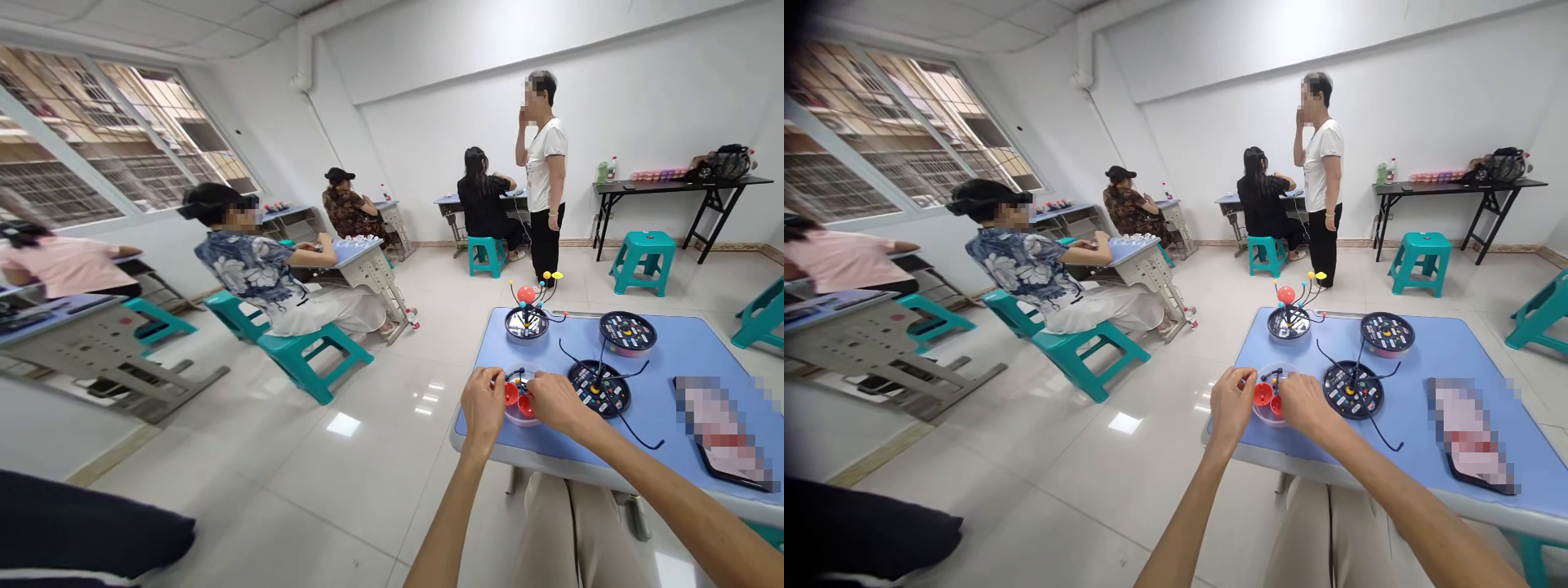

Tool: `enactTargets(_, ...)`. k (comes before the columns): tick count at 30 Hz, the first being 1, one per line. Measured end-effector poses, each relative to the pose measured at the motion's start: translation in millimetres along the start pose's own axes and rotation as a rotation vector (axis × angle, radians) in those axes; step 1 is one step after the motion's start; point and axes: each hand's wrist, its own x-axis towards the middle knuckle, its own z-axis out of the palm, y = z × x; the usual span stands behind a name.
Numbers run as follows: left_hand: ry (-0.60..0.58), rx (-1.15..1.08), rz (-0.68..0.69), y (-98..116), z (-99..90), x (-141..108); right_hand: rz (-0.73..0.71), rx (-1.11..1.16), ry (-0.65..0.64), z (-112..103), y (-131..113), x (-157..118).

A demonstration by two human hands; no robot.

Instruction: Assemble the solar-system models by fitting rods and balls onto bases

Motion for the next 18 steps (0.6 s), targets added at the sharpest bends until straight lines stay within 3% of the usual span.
enactTargets(9, -0.281, 0.415, 0.168, 14, 22.7, 29, 0.037, 0.027, 0.022, 4, -3, 4)
enactTargets(14, -0.328, 0.533, 0.244, 13, 25.0, 32, 0.092, 0.062, 0.119, -15, 6, -10)
enactTargets(18, -0.357, 0.577, 0.289, 15, 29.7, 33, 0.157, 0.245, 0.280, -33, 25, -19)
